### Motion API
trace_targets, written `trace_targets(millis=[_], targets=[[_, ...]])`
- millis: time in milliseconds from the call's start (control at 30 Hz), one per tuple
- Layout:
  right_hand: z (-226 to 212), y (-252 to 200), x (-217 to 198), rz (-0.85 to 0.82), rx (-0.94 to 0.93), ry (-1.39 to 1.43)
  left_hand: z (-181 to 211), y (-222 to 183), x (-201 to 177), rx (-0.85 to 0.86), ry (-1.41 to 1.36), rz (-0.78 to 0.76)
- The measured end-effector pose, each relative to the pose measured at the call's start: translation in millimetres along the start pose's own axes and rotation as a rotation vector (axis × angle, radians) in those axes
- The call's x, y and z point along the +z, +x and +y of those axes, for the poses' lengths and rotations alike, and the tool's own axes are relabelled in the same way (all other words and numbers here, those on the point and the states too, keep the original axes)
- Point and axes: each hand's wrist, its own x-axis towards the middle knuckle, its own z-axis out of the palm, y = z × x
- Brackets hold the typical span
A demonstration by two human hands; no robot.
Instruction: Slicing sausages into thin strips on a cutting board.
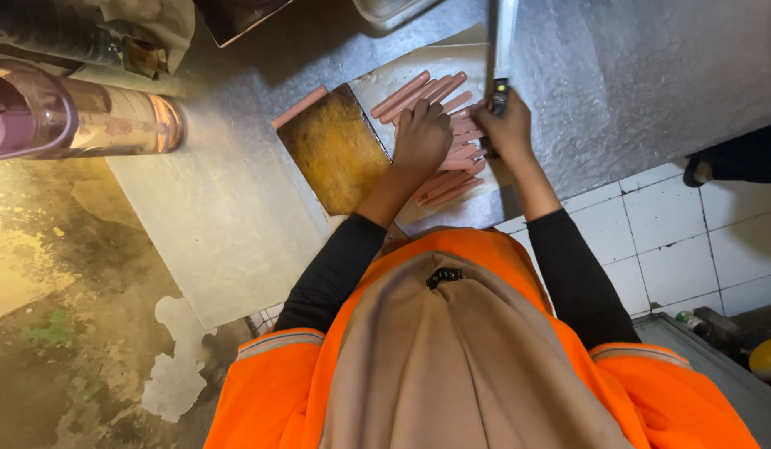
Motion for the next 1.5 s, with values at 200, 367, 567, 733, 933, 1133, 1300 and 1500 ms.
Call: trace_targets(millis=[200, 367, 567, 733, 933, 1133, 1300, 1500], targets=[[-6, 2, 20, -0.037, 0.062, -0.118, 0, -31, -14, -0.088, -0.116, -0.131], [-34, -14, 5, -0.087, 0.163, 0.063, -15, -29, -12, -0.03, -0.115, -0.097], [-62, -23, -24, -0.239, 0.28, 0.352, -41, 21, -52, -0.192, -0.24, -0.01], [-59, -32, -38, -0.182, 0.228, 0.449, -62, 41, -14, -0.28, -0.068, -0.198], [-53, -48, -50, 0.115, 0.095, 0.637, -65, 49, 7, -0.231, -0.221, -0.376], [-19, -39, -82, 0.175, 0.148, 1.062, -65, 47, 1, -0.167, -0.305, -0.404], [-6, -38, -94, 0.183, 0.146, 1.234, -80, 50, -19, -0.197, -0.66, -0.446], [-1, -47, -87, 0.169, 0.236, 1.245, -80, 48, -70, -0.362, -0.83, -0.455]])
